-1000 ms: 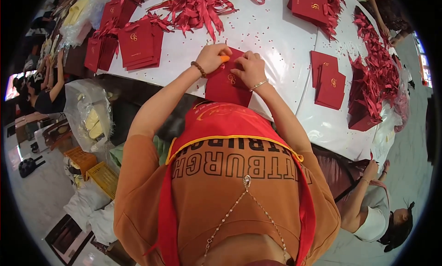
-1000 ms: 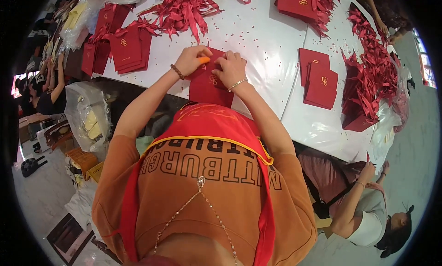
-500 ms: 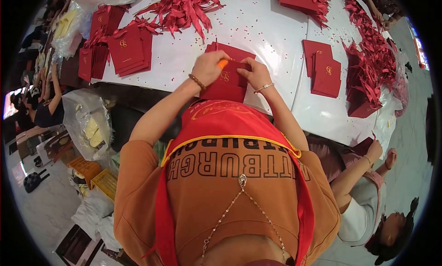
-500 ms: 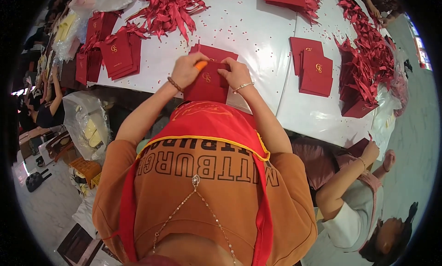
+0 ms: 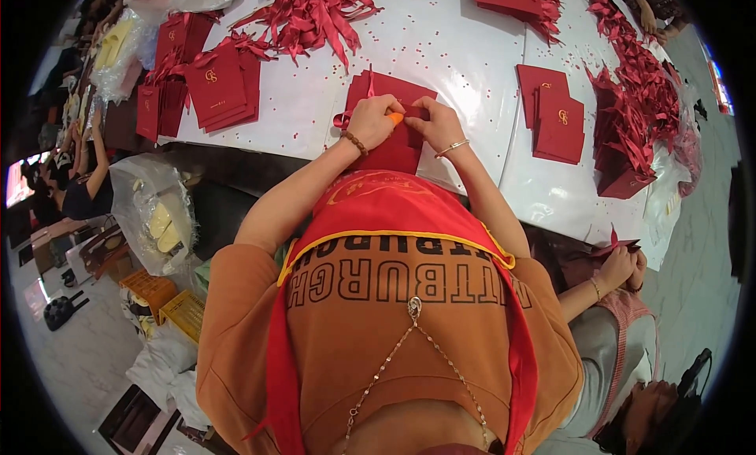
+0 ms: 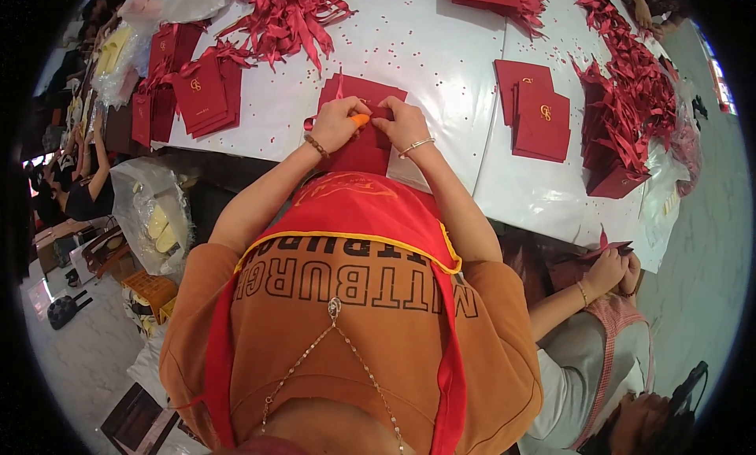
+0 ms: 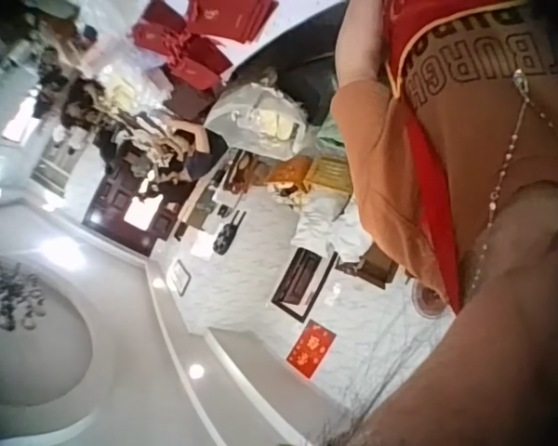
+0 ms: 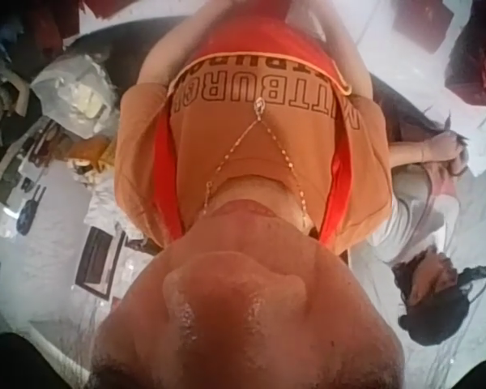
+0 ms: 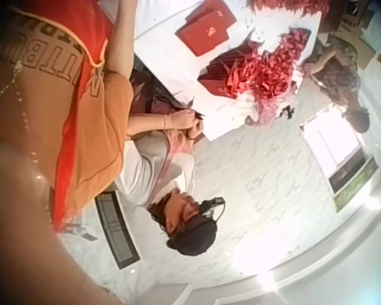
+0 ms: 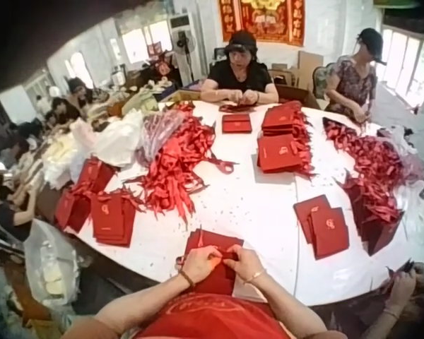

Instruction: The recorder is assembling red paper gift bags by threading and tying pink ribbons through pre-cut holes.

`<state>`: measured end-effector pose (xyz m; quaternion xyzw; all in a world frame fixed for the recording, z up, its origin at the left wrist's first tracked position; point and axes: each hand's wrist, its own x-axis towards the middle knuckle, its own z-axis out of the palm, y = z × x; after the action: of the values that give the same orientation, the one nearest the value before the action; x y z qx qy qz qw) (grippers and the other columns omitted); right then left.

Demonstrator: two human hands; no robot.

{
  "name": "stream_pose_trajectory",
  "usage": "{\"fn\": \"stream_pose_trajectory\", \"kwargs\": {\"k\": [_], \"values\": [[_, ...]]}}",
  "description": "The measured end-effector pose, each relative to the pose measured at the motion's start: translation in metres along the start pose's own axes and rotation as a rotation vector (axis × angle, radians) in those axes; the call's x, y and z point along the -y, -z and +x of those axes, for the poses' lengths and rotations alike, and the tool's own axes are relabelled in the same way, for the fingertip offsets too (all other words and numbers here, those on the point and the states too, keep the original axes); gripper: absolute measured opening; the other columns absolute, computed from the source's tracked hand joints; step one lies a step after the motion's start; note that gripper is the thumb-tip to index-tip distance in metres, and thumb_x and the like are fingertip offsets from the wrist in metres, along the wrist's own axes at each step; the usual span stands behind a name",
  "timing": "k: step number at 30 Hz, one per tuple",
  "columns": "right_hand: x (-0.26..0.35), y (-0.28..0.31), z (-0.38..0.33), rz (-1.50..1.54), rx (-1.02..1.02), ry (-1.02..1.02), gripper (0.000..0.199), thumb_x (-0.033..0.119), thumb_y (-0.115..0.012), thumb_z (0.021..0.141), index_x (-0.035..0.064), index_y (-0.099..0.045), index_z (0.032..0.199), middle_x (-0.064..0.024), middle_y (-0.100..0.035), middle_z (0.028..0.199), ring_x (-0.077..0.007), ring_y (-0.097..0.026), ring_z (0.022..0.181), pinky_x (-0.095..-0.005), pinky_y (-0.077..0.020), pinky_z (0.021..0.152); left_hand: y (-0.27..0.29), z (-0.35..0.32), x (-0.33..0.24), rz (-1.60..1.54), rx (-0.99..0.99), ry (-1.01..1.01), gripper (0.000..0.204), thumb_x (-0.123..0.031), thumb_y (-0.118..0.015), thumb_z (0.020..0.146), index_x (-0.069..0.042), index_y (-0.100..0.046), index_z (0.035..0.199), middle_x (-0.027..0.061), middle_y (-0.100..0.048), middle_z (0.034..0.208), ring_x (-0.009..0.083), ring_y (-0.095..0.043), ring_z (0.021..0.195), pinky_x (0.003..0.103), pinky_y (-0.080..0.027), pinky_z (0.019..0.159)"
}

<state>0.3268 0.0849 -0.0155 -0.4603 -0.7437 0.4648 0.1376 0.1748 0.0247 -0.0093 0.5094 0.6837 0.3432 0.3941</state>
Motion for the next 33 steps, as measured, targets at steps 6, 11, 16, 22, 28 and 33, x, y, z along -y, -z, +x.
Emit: {"fn": "stream_pose_trajectory", "kwargs": {"k": [6, 11, 16, 22, 28, 33], "values": [[0.005, 0.004, -0.003, 0.016, 0.014, 0.001, 0.029, 0.019, -0.067, 0.072, 0.0031, -0.058, 0.095, -0.0143, -0.059, 0.068, -0.0255, -0.058, 0.062, -0.0342, -0.0453, 0.059, 0.006, 0.006, 0.0, -0.188, 0.117, 0.128, 0.016, -0.002, -0.054, 0.073, 0.001, -0.06, 0.087, 0.0084, -0.061, 0.064, 0.0118, -0.056, 0.051, 0.025, -0.044, 0.047], [0.007, 0.007, -0.007, 0.057, 0.006, 0.022, 0.028, 0.016, -0.065, 0.073, 0.0027, -0.06, 0.097, -0.0141, -0.061, 0.073, -0.0232, -0.059, 0.065, -0.0323, -0.0457, 0.061, 0.004, 0.001, -0.004, -0.231, 0.06, 0.125, 0.03, -0.002, -0.055, 0.073, 0.0, -0.054, 0.103, 0.0075, -0.06, 0.063, 0.0116, -0.055, 0.05, 0.025, -0.044, 0.046], [0.0, 0.003, -0.007, 0.154, 0.002, 0.009, 0.029, 0.016, -0.064, 0.074, 0.0029, -0.06, 0.099, -0.0142, -0.063, 0.08, -0.0228, -0.06, 0.07, -0.031, -0.0462, 0.064, 0.006, -0.001, -0.009, -0.22, 0.085, 0.105, 0.033, -0.001, -0.054, 0.074, 0.0, -0.053, 0.107, 0.0072, -0.06, 0.063, 0.0113, -0.055, 0.051, 0.025, -0.044, 0.046], [0.002, 0.0, -0.009, 0.088, -0.043, 0.074, 0.027, 0.016, -0.064, 0.073, 0.0029, -0.059, 0.097, -0.0146, -0.063, 0.079, -0.0249, -0.06, 0.07, -0.0324, -0.0465, 0.064, 0.005, 0.002, -0.004, -0.245, 0.11, 0.133, 0.033, -0.002, -0.055, 0.074, -0.001, -0.056, 0.107, 0.0071, -0.06, 0.062, 0.0115, -0.056, 0.051, 0.024, -0.044, 0.047], [0.017, 0.005, -0.015, -0.032, -0.051, 0.052, 0.021, 0.013, -0.064, 0.072, 0.0027, -0.057, 0.089, -0.0156, -0.061, 0.075, -0.0296, -0.06, 0.068, -0.0355, -0.0464, 0.06, 0.003, -0.001, -0.012, -0.168, 0.097, 0.162, 0.027, -0.001, -0.055, 0.073, 0.0, -0.057, 0.1, 0.0066, -0.06, 0.062, 0.0111, -0.055, 0.05, 0.024, -0.043, 0.046], [0.016, 0.005, -0.018, -0.073, -0.088, 0.186, 0.02, 0.011, -0.064, 0.072, 0.0028, -0.057, 0.088, -0.0159, -0.061, 0.076, -0.031, -0.059, 0.069, -0.0359, -0.0464, 0.061, -0.003, -0.005, -0.013, -0.401, 0.072, 0.285, 0.023, 0.0, -0.056, 0.075, 0.0, -0.053, 0.098, 0.0045, -0.057, 0.061, 0.0075, -0.051, 0.05, 0.02, -0.039, 0.043]]}}
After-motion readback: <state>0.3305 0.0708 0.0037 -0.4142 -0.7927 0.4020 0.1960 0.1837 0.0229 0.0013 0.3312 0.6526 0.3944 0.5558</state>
